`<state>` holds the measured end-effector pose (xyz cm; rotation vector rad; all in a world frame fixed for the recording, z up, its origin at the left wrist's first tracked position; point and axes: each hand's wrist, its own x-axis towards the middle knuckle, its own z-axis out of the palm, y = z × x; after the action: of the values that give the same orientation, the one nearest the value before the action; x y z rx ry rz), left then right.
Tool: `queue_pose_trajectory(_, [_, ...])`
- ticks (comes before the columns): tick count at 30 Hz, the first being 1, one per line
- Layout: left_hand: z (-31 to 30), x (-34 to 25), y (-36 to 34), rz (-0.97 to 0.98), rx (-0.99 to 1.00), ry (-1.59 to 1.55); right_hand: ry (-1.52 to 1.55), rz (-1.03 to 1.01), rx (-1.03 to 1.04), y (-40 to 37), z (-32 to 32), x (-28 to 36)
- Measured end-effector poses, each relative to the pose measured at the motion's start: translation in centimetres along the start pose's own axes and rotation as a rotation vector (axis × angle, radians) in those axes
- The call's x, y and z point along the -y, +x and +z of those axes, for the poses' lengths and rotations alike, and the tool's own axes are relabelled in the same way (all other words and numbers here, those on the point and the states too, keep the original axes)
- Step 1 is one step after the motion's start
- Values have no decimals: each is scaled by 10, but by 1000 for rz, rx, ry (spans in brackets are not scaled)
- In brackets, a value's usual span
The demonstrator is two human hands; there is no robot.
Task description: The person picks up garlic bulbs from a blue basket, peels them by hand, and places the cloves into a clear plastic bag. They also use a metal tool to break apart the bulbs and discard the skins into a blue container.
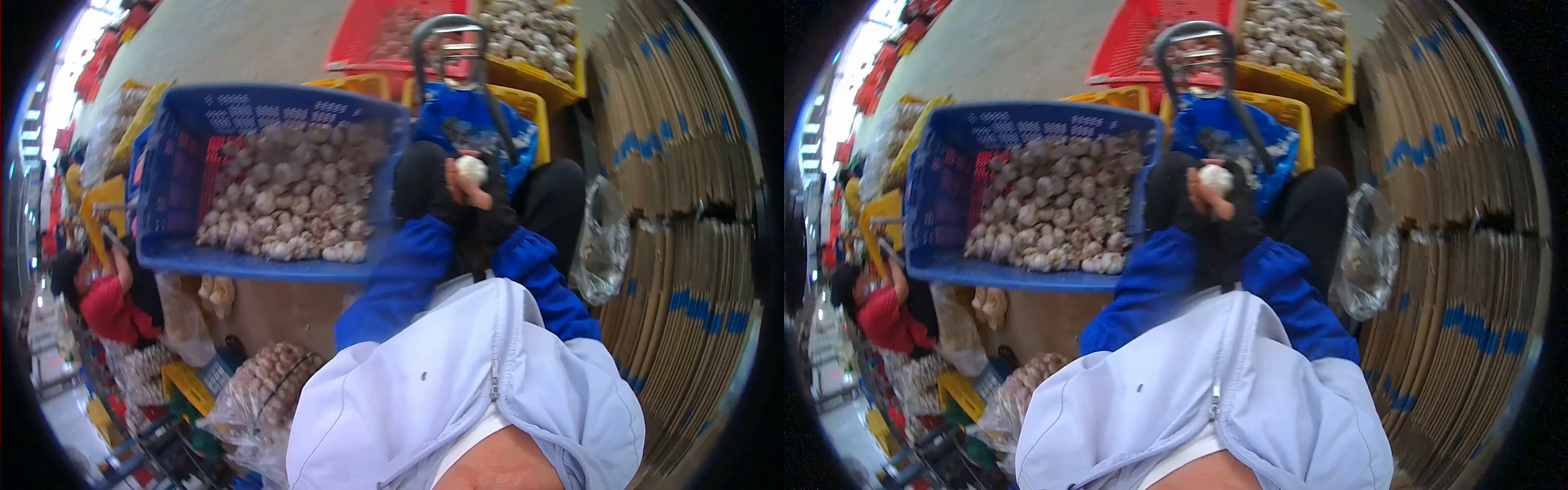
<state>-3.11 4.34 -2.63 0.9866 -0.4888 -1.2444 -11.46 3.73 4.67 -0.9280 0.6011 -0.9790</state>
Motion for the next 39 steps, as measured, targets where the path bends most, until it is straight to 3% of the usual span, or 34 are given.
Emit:
queue_pose_trajectory(3, [15,13,-6,159,-6,333,99,-17,-181,7,-40,-26])
queue_pose_trajectory(6, [14,-6,-28,451,115,993,-15,-154,-500,18,-150,-58])
queue_pose_trajectory(7, [21,-50,-45,356,242,1220,-138,-180,-500,-1,-103,4])
queue_pose_trajectory(8, [18,-82,-47,561,153,1219,-261,-206,-505,-21,-50,69])
queue_pose_trajectory(10, [9,-122,-43,967,-20,1188,-431,-181,-496,-41,-147,84])
queue_pose_trajectory(12, [7,-112,-28,395,-849,1007,-622,-87,-490,-73,-156,125])
queue_pose_trajectory(13, [-103,-76,23,875,-393,920,-696,-30,-537,-91,-185,134])
queue_pose_trajectory(14, [-153,-72,44,806,-406,1225,-770,27,-589,-108,-212,137])
queue_pose_trajectory(15, [-181,-72,49,645,-463,1585,-785,-72,-622,-122,-222,133])
queue_pose_trajectory(16, [-211,-71,49,469,-500,1854,-870,46,-643,-135,-218,139])
queue_pose_trajectory(18, [-260,-69,47,271,-476,2195,-1577,-91,-600,-159,-305,115])
queue_pose_trajectory(19, [-273,-65,45,264,-457,2273,-1931,-48,-617,-156,-262,126])
queue_pose_trajectory(20, [-285,-61,44,259,-439,2344,-1916,44,-714,-146,-226,132])
queue_pose_trajectory(21, [-291,-60,43,280,-422,2396,-1780,-115,-729,-137,-220,126])
queue_pose_trajectory(22, [-282,-66,43,160,-359,2372,-1639,-271,-738,-127,-217,119])
queue_pose_trajectory(24, [-265,-83,43,-88,-237,2321,-1315,-456,-587,-95,-186,104])
queue_pose_trajectory(27, [-261,-95,49,-43,-87,2444,-1252,-414,-412,-51,-123,93])
queue_pose_trajectory(30, [-212,-134,28,-57,-291,1884,-1151,-369,-325,-8,-90,63])
queue_pose_trajectory(33, [-178,-149,35,29,-142,1127,-1351,-132,-320,31,-86,34])
queue_pose_trajectory(35, [-266,-76,96,-171,-55,219,-1346,-222,-295,55,-113,-9])
queue_pose_trajectory(37, [-158,-106,64,156,257,232,-1303,-204,-288,58,-103,-1])
queue_pose_trajectory(39, [-107,-106,56,5,352,-176,-1323,-173,-243,53,-107,2])
